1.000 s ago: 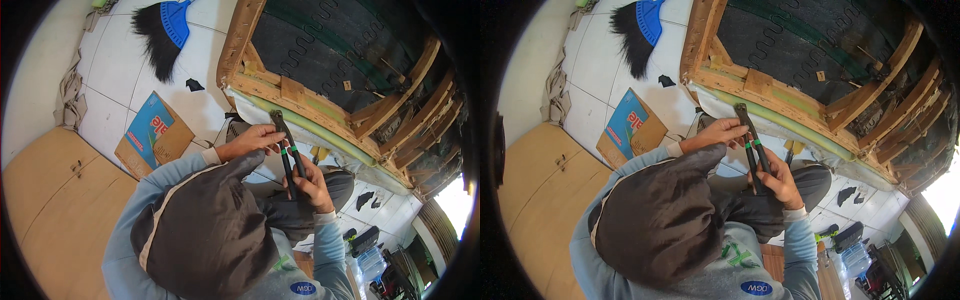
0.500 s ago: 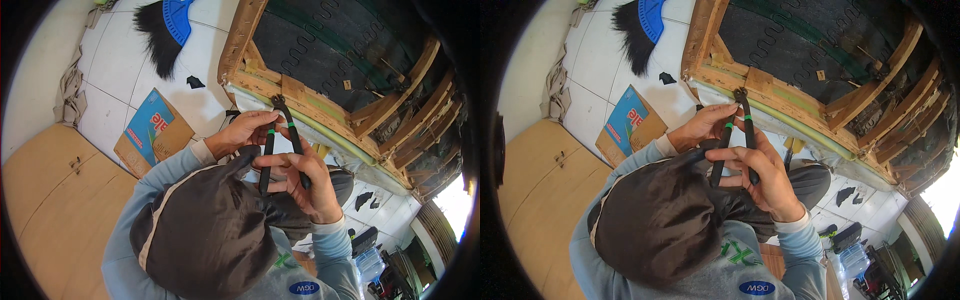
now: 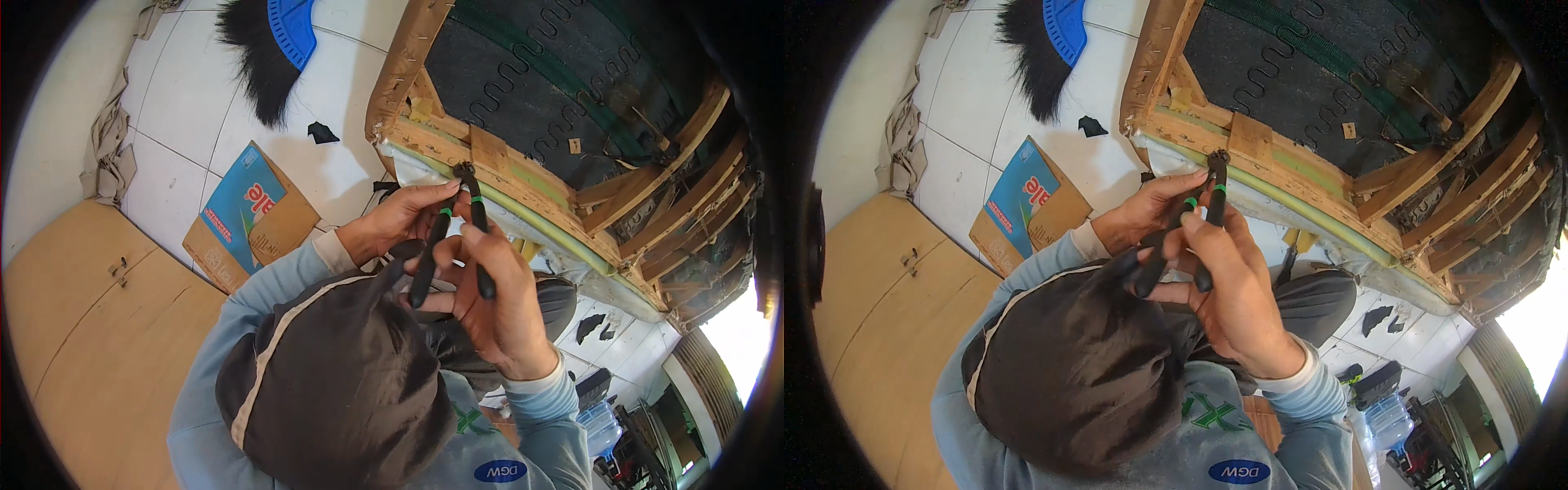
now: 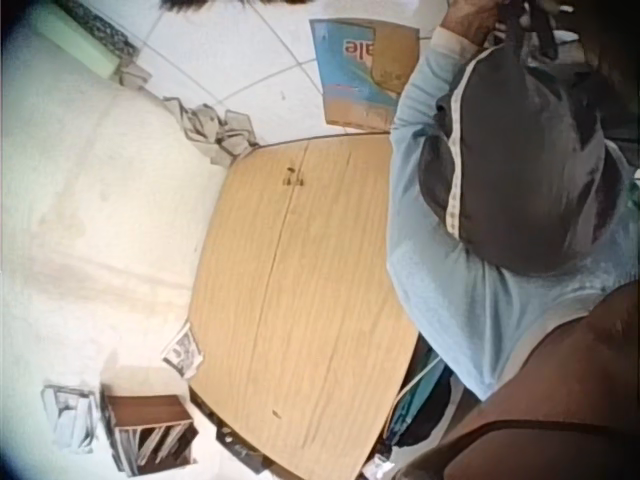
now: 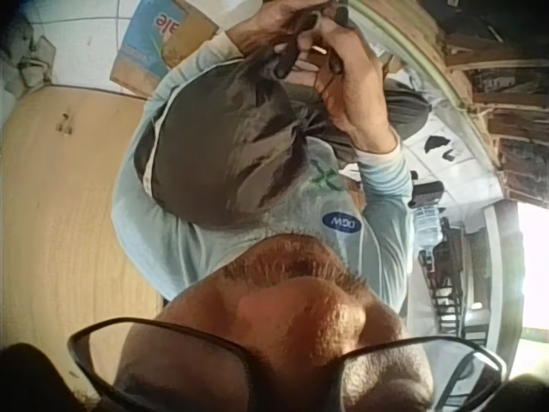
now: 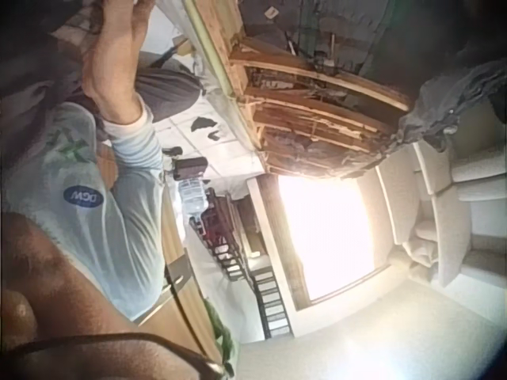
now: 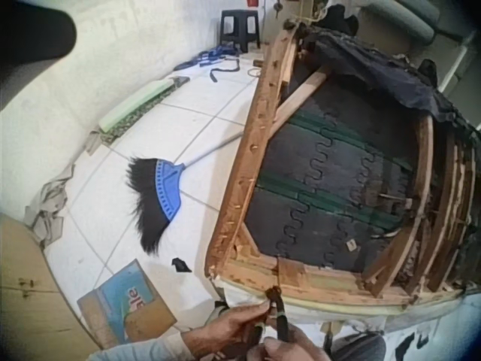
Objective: The person uses pliers and a screwdriver to remove staples and debris from the wooden frame of a piece of furniture. They repeatedly pull out staples and scrape the wood surface to clean the area.
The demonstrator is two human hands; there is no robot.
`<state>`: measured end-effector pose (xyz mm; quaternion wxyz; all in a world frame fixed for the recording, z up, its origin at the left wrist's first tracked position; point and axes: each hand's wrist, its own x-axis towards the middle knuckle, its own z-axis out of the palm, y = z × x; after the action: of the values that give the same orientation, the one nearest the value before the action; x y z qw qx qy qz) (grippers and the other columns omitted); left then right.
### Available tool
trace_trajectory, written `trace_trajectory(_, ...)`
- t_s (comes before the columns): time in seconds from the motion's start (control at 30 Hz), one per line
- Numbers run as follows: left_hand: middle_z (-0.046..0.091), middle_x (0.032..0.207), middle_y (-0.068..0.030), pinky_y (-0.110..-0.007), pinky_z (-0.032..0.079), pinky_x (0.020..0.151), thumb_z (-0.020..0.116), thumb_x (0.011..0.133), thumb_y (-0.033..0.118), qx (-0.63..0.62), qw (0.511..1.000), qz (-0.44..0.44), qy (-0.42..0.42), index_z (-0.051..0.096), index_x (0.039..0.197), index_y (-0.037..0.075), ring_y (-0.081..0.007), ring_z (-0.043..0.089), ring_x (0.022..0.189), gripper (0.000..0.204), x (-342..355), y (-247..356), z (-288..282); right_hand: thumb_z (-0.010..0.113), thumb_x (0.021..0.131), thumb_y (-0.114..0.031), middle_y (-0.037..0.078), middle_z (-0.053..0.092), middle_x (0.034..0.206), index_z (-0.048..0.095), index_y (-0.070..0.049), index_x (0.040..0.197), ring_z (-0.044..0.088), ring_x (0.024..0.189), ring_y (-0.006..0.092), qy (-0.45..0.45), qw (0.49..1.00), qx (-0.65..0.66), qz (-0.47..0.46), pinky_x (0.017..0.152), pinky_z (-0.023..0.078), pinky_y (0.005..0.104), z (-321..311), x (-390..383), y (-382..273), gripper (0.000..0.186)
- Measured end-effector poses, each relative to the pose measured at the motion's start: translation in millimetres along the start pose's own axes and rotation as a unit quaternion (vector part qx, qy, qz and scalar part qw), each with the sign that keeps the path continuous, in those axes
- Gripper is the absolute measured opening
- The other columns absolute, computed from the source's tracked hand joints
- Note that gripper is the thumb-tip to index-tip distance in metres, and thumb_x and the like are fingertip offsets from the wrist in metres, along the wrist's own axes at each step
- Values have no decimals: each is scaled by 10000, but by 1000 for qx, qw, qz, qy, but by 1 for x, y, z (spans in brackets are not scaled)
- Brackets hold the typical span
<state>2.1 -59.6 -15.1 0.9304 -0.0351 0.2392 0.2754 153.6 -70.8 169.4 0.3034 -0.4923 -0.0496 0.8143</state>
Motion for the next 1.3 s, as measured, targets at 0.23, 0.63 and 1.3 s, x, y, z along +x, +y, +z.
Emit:
trace_trajectory(0.23, 738, 1014, -9, -266, 584, 724, 577, 1137, 365, 66, 997, 16, 33, 699, 1190, 82, -91, 708, 867, 313, 3, -2, -4, 555, 1100, -201, 124, 648, 1077, 348, -18, 1521, 702, 908, 210, 53, 998, 0, -35, 683, 668, 407, 5, -3, 15, 503)
trace_trajectory(0.63, 788, 1059, -28, -240, 563, 745, 618, 1117, 400, 196, 980, 11, 34, 715, 1210, 113, -56, 706, 810, 317, 10, -10, 0, 567, 1004, -125, 72, 537, 1019, 247, -33, 1672, 661, 930, 242, -63, 994, -68, -49, 656, 642, 386, -75, -13, 24, 747)
trace_trajectory(1.3, 733, 914, -126, -469, 577, 682, 828, 908, 271, 871, 383, 243, 188, 189, 1740, 152, -346, 723, 803, 1056, -13, -13, 5, 454, 893, -54, 355, 721, 1185, 359, -54, 1374, 620, 1326, 517, -138, 989, -9, -42, 1102, 550, 591, -126, -22, 56, 490)
